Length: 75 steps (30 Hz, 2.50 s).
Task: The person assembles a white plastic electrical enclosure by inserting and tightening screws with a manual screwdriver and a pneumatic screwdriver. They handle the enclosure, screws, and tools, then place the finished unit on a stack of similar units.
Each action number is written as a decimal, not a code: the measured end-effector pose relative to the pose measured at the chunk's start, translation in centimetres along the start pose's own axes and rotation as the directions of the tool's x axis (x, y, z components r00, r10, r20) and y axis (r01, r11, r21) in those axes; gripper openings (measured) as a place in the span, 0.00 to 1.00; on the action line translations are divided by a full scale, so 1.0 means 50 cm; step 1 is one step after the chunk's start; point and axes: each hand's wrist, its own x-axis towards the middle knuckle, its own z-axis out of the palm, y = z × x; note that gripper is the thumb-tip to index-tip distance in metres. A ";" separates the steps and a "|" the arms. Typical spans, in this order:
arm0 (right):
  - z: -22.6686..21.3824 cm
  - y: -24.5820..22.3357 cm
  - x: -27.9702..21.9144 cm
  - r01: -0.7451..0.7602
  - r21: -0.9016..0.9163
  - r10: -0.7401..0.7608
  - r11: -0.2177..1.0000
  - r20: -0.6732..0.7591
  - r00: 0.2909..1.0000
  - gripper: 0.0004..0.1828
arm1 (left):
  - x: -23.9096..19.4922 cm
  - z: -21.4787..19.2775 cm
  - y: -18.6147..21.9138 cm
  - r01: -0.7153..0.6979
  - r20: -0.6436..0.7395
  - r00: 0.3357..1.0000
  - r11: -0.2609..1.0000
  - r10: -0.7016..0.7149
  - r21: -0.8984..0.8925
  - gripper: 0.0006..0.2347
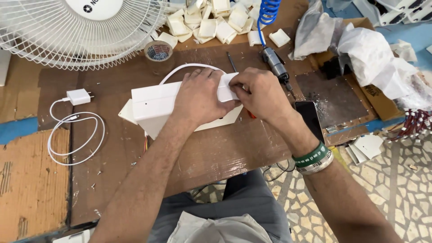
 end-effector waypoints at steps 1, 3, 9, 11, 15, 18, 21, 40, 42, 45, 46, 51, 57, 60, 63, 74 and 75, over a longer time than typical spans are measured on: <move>0.000 0.003 0.003 0.004 -0.007 -0.004 1.000 0.007 1.000 0.07 | 0.001 -0.002 0.000 0.003 0.008 1.000 1.000 -0.003 -0.005 0.30; 0.005 0.009 0.002 0.003 -0.016 -0.002 1.000 0.011 1.000 0.06 | 0.001 -0.002 0.000 0.000 0.018 1.000 1.000 0.000 -0.011 0.31; 0.015 0.012 -0.004 -0.071 0.033 0.071 0.997 -0.012 0.997 0.05 | 0.003 -0.005 -0.001 0.010 0.032 0.999 1.000 -0.010 -0.003 0.30; 0.019 0.013 -0.004 -0.086 0.063 0.088 0.994 -0.033 0.996 0.05 | 0.003 -0.006 -0.002 0.021 0.047 0.999 1.000 -0.022 0.003 0.31; 0.012 0.009 -0.005 -0.093 0.064 0.095 0.994 -0.027 0.995 0.05 | 0.004 0.000 -0.007 0.027 0.030 0.999 1.000 -0.027 -0.003 0.30; 0.004 0.016 -0.005 -0.085 0.103 0.085 0.991 0.004 0.996 0.09 | 0.003 -0.002 -0.006 0.034 0.025 0.999 0.999 -0.034 -0.009 0.31; 0.010 0.023 -0.008 -0.090 0.107 0.090 0.990 0.004 0.996 0.08 | 0.007 -0.003 -0.004 0.044 0.030 0.999 0.999 -0.044 -0.026 0.31; 0.012 0.000 -0.020 -0.059 0.109 0.070 0.992 -0.102 0.992 0.04 | 0.009 -0.003 -0.015 0.031 -0.019 0.999 0.999 -0.032 -0.038 0.31; 0.006 -0.008 -0.021 -0.074 0.126 0.087 0.989 -0.107 0.990 0.04 | 0.009 0.002 -0.015 0.057 -0.002 0.998 0.998 -0.057 -0.033 0.32; 0.003 -0.019 -0.023 -0.062 0.135 0.075 0.989 -0.094 0.993 0.09 | 0.000 -0.006 -0.008 0.050 -0.031 0.998 0.998 -0.050 -0.031 0.32; 0.002 -0.017 -0.023 -0.067 0.148 0.081 0.987 -0.089 0.993 0.07 | 0.001 -0.005 -0.004 0.060 -0.044 0.997 0.997 -0.062 -0.046 0.32; 0.001 -0.013 -0.014 -0.108 0.215 0.124 0.971 -0.066 0.990 0.04 | 0.001 -0.006 0.003 0.086 -0.030 0.996 0.994 -0.088 -0.061 0.33; 0.003 -0.017 -0.011 -0.118 0.237 0.143 0.964 -0.091 0.985 0.03 | 0.007 -0.002 -0.002 0.070 -0.008 0.997 0.994 -0.071 -0.086 0.34; -0.011 -0.016 -0.013 -0.126 0.233 0.148 0.964 -0.082 0.986 0.04 | 0.002 -0.007 0.003 0.080 0.007 0.997 0.993 -0.080 -0.087 0.34; -0.030 0.036 -0.009 -0.330 0.428 0.359 0.841 0.013 0.933 0.14 | 0.004 -0.026 0.010 0.087 0.028 0.996 0.987 -0.084 -0.132 0.31; 0.230 0.269 -0.087 -0.454 -0.371 0.543 0.810 0.184 0.819 0.27 | 0.005 -0.026 0.012 0.114 0.069 0.992 0.987 -0.107 -0.117 0.33; 0.205 0.257 -0.078 -0.452 -0.369 0.541 0.812 0.185 0.821 0.27 | 0.003 -0.028 0.011 0.116 0.068 0.992 0.987 -0.108 -0.114 0.33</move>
